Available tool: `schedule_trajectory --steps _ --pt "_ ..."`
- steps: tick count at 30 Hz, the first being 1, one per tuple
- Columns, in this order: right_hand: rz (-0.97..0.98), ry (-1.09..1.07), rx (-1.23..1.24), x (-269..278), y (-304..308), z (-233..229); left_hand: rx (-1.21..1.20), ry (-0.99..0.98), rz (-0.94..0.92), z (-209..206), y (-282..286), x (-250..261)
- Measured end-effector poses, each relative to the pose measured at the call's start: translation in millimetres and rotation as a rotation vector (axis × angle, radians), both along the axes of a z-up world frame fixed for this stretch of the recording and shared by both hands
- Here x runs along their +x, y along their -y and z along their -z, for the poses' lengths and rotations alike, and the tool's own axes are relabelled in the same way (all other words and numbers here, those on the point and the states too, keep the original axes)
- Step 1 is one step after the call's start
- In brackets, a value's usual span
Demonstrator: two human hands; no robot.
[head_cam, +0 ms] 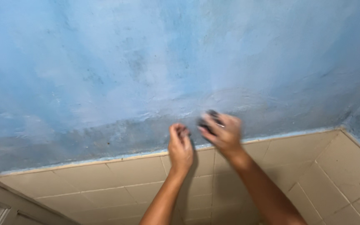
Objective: The person sands a tiled wall and blue painted wall by hand using a piece of sandpaper, moving it back and forth across different sections of the walls and around plumbing fixtures.
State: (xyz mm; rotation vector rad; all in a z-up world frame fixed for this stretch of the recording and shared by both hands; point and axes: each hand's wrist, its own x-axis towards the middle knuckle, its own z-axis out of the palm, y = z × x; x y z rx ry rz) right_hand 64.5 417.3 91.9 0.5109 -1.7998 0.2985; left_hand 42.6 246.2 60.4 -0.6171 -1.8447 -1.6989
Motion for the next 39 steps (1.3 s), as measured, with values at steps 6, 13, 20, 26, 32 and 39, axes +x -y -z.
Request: schedule_trajectory --steps 6,13,20,26,32,39 --pt "0.442 -0.101 -0.485 -4.9 -50.3 4.3 -0.220 -0.013 0.016 1.0 -11.9 20.0" --pt "0.114 0.104 -0.601 36.3 -85.6 17.3 -0.165 -0.100 0.051 -36.1 -68.5 42.7" --pt "0.352 -0.009 -0.214 -16.5 -18.6 4.5 -0.120 0.032 0.008 -23.8 -67.4 28.1" --pt "0.198 -0.025 -0.222 11.2 -44.9 -10.8 -0.070 0.010 -0.094 -5.6 25.2 8.4" --pt "0.096 -0.133 -0.075 -55.0 92.3 -79.5 -0.060 -0.070 -0.200 -35.8 70.7 -16.7" --pt "-0.237 0.115 0.273 -32.8 135.6 -72.2 -0.100 -0.174 -0.413 -36.3 230.2 -38.4"
